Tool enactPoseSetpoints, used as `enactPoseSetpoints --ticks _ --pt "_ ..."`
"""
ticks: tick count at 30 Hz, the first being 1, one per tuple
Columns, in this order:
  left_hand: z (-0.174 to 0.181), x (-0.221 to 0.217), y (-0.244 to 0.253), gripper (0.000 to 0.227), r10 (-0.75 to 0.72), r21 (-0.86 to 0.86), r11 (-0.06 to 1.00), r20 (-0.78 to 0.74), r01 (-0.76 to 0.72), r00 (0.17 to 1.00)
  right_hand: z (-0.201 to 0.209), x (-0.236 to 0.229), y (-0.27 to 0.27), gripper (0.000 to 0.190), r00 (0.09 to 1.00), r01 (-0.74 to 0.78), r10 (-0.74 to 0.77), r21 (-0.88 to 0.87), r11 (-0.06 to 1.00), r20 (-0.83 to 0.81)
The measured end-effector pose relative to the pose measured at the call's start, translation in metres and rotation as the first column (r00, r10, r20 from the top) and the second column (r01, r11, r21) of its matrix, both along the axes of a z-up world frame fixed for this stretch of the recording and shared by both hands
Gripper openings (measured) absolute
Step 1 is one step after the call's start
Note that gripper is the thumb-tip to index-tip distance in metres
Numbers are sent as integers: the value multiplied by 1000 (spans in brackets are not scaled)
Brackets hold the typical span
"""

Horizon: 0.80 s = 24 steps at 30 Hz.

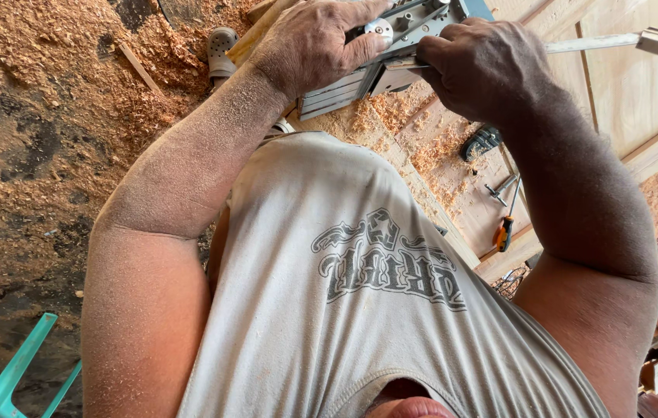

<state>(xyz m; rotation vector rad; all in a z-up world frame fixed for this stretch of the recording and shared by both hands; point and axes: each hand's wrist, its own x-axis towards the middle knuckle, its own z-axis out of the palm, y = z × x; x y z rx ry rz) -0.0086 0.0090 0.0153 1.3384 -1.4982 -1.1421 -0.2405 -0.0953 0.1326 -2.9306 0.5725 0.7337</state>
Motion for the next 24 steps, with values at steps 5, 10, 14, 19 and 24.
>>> enactPoseSetpoints --ticks 5,10,14,19,24 --pt "-3 -2 0 42 -18 -19 1000 -23 17 1000 1 5 -5 28 1000 7 -8 84 996 13" --pt "-3 -2 -1 44 -23 3 1000 -56 23 998 2 11 -15 29 992 97 -79 196 976 -100" --pt "-1 0 0 45 -29 5 1000 -67 29 997 5 14 -17 25 998 61 -63 224 973 2" --pt "0 1 0 50 -31 18 999 -54 32 998 26 -12 0 27 936 212 -273 266 941 221" --pt "-1 5 0 51 -63 -163 985 -42 56 997 6 -60 44 16 399 649 -905 651 393 149"
